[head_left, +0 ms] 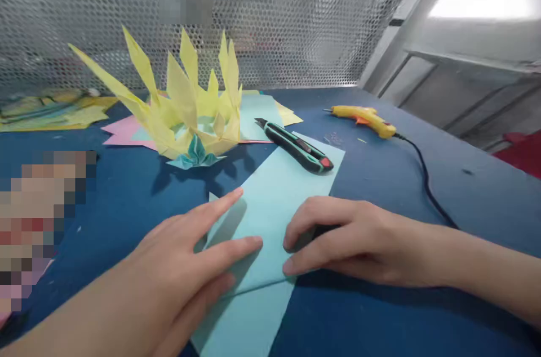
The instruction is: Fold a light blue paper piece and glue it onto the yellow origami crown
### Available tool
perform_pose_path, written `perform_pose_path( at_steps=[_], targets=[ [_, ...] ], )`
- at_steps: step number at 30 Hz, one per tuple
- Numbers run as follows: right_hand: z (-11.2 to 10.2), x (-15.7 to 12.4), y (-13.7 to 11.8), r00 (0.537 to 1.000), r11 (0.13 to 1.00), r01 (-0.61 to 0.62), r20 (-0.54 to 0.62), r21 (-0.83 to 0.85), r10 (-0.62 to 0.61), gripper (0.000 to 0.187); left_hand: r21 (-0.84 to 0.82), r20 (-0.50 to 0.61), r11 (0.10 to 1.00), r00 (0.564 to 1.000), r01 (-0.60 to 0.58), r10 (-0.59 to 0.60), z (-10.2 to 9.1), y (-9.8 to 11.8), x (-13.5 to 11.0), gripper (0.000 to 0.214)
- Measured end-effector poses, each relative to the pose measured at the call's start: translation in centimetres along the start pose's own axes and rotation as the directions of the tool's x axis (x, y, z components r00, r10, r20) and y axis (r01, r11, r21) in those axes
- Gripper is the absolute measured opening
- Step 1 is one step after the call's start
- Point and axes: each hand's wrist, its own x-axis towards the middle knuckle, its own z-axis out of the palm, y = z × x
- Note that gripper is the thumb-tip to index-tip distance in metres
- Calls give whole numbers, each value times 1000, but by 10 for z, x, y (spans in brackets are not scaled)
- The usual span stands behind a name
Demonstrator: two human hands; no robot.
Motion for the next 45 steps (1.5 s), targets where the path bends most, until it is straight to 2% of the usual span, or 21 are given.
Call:
perform_pose_path(
  at_steps=[6,12,15,22,29,32,37,42,45],
  targets=[
    [0,0,-1,999,999,-8,33,-40,10,27,-103,-84,986,987,129,-138,-6,12,8,46],
    [1,-2,-3,998,988,24,58,-155,-16,30,-117,-95,989,990,88,-100,-2,11,10,51],
    [1,-2,-4,998,983,33,62,-180,-22,28,-119,-102,989,989,92,-104,-6,14,13,45],
    [0,-4,-6,996,969,25,87,-246,-3,28,-96,-74,993,995,62,-69,-11,13,15,39],
    [-1,-2,-11,996,966,-8,86,-258,31,29,-27,-52,997,997,-66,65,-8,2,17,51],
    [2,-1,-11,996,938,18,88,-347,13,32,-38,-67,995,994,-90,87,-8,3,17,52],
    [6,-1,-12,985,857,90,173,-508,-1,42,-51,-89,991,989,-127,122,-12,2,17,48],
    [8,1,-17,983,851,90,182,-517,7,41,46,-34,979,979,-199,201,-19,2,19,39],
    [8,2,-20,985,857,72,171,-511,20,39,23,-4,982,982,-188,188,-21,4,18,40]
  ],
)
